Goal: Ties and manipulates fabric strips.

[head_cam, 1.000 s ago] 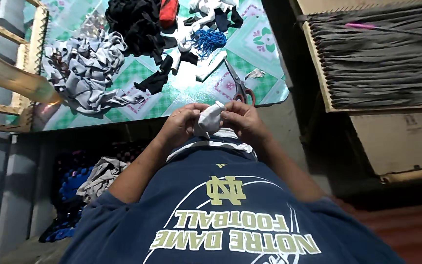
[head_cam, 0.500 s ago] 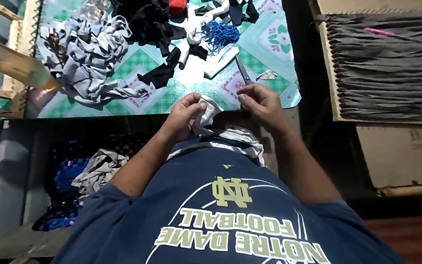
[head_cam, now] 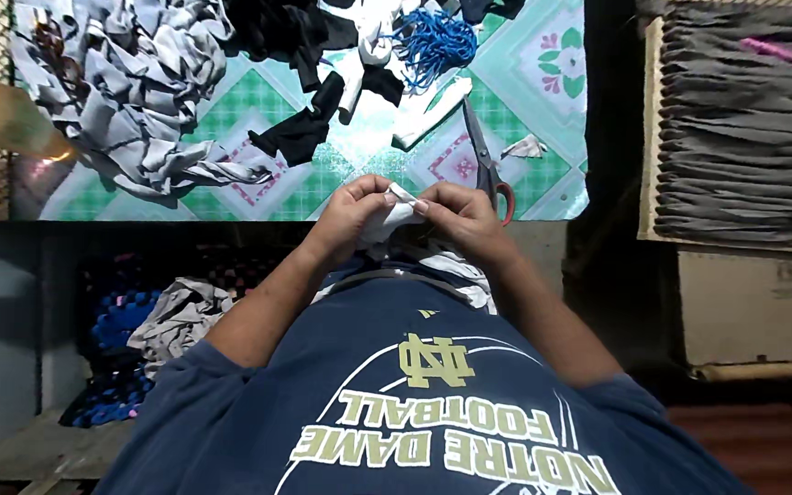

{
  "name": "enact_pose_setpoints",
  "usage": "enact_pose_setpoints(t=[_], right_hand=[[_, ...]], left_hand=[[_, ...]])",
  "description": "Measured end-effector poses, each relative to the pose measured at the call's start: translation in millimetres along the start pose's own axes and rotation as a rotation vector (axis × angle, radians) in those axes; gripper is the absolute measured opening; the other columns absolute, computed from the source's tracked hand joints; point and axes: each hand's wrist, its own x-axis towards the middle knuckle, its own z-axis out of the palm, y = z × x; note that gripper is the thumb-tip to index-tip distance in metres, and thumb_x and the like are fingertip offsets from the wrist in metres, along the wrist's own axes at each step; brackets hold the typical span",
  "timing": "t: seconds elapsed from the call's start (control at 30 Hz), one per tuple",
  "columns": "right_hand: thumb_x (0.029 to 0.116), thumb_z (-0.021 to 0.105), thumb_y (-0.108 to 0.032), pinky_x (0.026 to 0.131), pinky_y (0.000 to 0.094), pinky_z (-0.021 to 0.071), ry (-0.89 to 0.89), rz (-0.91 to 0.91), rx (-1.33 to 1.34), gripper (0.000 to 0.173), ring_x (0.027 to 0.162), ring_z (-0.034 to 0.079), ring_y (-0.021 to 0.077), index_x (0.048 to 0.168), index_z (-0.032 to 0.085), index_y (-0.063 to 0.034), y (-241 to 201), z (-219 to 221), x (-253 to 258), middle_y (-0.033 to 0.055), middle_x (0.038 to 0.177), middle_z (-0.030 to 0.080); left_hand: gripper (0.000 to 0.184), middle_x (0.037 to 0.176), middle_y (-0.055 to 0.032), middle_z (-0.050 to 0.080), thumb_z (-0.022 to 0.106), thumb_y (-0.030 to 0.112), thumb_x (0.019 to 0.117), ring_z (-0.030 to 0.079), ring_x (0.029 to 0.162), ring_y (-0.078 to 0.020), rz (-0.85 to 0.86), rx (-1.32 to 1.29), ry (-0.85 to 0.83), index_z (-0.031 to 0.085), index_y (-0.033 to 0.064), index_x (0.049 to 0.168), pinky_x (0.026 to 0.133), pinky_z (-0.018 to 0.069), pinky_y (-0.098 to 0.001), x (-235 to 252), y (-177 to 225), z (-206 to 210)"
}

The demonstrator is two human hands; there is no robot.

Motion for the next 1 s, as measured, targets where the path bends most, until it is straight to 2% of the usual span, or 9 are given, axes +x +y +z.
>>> enact_pose_setpoints(t=[0.27,0.4,0.47,0.53,0.6,0.67,0.7,0.8,1.0], right_hand=[[0.1019,0.057,-0.013,0.055,0.0172,0.0472,0.003,0.142,0.040,0.014,0.060,0.054,-0.0002,0.095,0.068,-0.0072,9,-1,6,-0.0060,0.073,0.061],[0.1009,0.057,-0.012,0.056,0.0168,0.0479,-0.008,0.124,0.057,0.014,0.060,0.055,-0.0011,0.094,0.067,-0.0064,13,0,10,-0.0064,0.072,0.061],[0.1019,0.056,-0.013,0.060,0.0170,0.0501,0.016,0.086,-0.073,0.015,0.064,0.056,-0.0011,0.099,0.068,-0.0042,12,-4,11,-0.0040,0.078,0.063],[0.1034,0.055,-0.018,0.070,0.0281,0.0542,0.058,0.045,-0.394,0.023,0.075,0.061,0.0094,0.111,0.069,-0.0010,11,-16,8,0.0061,0.091,0.066],[0.1033,0.054,-0.017,0.076,0.0511,0.0556,0.117,0.046,-0.741,0.030,0.086,0.066,0.0326,0.121,0.066,0.0033,9,-31,3,0.0212,0.103,0.067],[0.1018,0.056,-0.014,0.087,0.0656,0.0507,0.163,0.144,-0.955,0.036,0.105,0.063,0.0493,0.131,0.060,0.0060,4,-45,-5,0.0309,0.116,0.063],[0.1005,0.058,-0.013,0.090,0.0684,0.0482,0.185,0.219,-1.016,0.039,0.111,0.060,0.0531,0.134,0.057,0.0058,3,-49,-9,0.0331,0.120,0.061],[0.0952,0.067,-0.010,0.086,0.0715,0.0473,0.220,0.402,-1.080,0.050,0.109,0.058,0.0581,0.140,0.052,0.0057,6,-55,-16,0.0370,0.120,0.057],[0.0933,0.071,-0.012,0.083,0.0689,0.0502,0.175,0.519,-1.113,0.054,0.108,0.060,0.0567,0.139,0.051,0.0085,4,-55,-9,0.0367,0.121,0.057]], left_hand=[[0.008,0.081,0.0029,0.067,0.057,0.003,0.0969,0.064,0.072,-0.0036,-0.027,0.020,-0.006,0.065,0.0064,0.097,0.068,0.0554,-0.0221,14,-1,-2],[0.008,0.083,0.0025,0.067,0.058,0.008,0.0998,0.062,0.071,-0.0022,-0.007,0.095,0.002,0.066,0.0070,0.100,0.066,0.0539,-0.0202,14,-2,-3],[0.008,0.085,0.0025,0.068,0.058,0.006,0.0992,0.064,0.075,-0.0032,0.013,0.057,0.036,0.066,0.0052,0.101,0.071,0.0554,-0.0222,18,-3,-4],[0.008,0.087,0.0029,0.068,0.057,0.005,0.0996,0.065,0.079,-0.0043,0.056,0.014,0.086,0.065,0.0053,0.101,0.076,0.0567,-0.0245,22,-5,-8],[0.010,0.089,0.0039,0.068,0.055,0.006,0.1007,0.065,0.082,-0.0044,0.090,-0.001,0.135,0.065,0.0077,0.101,0.078,0.0570,-0.0254,25,-4,-14],[0.011,0.092,0.0053,0.068,0.054,0.008,0.1013,0.065,0.083,-0.0036,0.091,0.014,0.188,0.064,0.0102,0.102,0.075,0.0560,-0.0239,27,1,-19],[0.011,0.093,0.0050,0.067,0.054,0.007,0.1016,0.065,0.084,-0.0046,0.097,0.019,0.205,0.064,0.0101,0.103,0.077,0.0563,-0.0251,28,3,-21],[0.010,0.089,0.0046,0.068,0.054,0.007,0.1024,0.066,0.081,-0.0048,0.115,0.002,0.253,0.063,0.0102,0.102,0.077,0.0574,-0.0248,33,6,-24],[0.010,0.082,0.0031,0.067,0.053,0.007,0.1042,0.065,0.069,-0.0041,0.028,-0.040,0.280,0.061,0.0107,0.101,0.065,0.0561,-0.0210,35,17,-14]])
